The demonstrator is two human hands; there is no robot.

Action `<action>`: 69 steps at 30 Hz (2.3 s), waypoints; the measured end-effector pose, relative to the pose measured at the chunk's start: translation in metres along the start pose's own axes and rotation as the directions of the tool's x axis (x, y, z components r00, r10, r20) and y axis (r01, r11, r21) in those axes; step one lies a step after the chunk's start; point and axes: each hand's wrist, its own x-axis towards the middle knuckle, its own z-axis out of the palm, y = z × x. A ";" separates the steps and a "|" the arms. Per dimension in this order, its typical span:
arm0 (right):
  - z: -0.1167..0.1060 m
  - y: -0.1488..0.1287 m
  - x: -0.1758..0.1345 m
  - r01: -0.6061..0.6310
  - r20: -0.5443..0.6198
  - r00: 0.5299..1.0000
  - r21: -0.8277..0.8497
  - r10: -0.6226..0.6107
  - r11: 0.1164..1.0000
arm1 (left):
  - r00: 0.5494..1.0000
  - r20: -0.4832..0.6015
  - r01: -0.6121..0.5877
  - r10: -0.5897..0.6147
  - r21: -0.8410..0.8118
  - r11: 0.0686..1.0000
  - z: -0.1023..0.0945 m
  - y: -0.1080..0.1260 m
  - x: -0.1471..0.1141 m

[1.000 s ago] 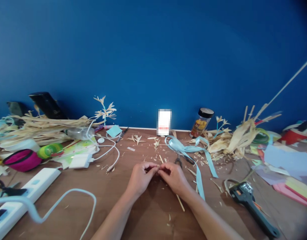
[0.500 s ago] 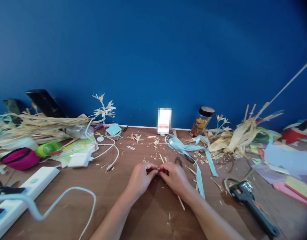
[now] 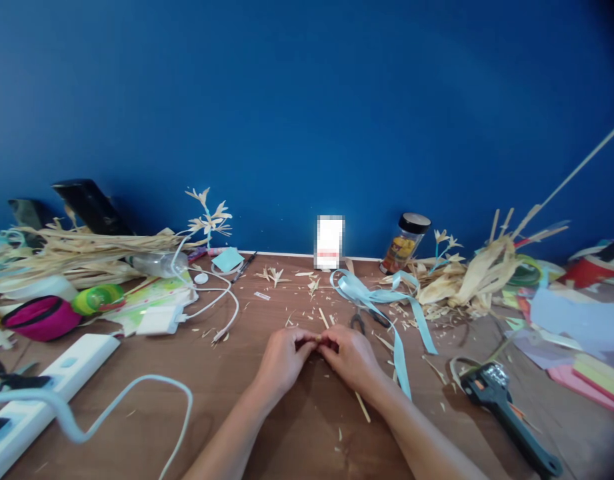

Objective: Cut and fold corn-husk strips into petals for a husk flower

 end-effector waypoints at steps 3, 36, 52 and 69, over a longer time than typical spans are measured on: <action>0.000 0.000 0.000 0.001 -0.009 1.000 -0.024 -0.001 1.000 | 1.000 -0.013 -0.006 0.006 -0.001 1.000 0.001 -0.001 0.000; -0.001 -0.014 0.001 0.010 -0.075 0.997 0.333 0.016 0.943 | 0.849 0.141 0.382 -0.510 -0.831 0.405 0.004 -0.002 0.004; 0.003 -0.012 0.002 -0.116 0.011 0.991 0.536 0.130 0.836 | 0.898 -0.001 0.235 -0.441 -0.845 0.480 0.016 0.006 0.000; 0.005 -0.016 0.000 -0.065 -0.067 0.993 0.397 0.100 0.916 | 0.909 -0.095 0.137 -0.406 -0.851 0.507 0.027 -0.003 0.000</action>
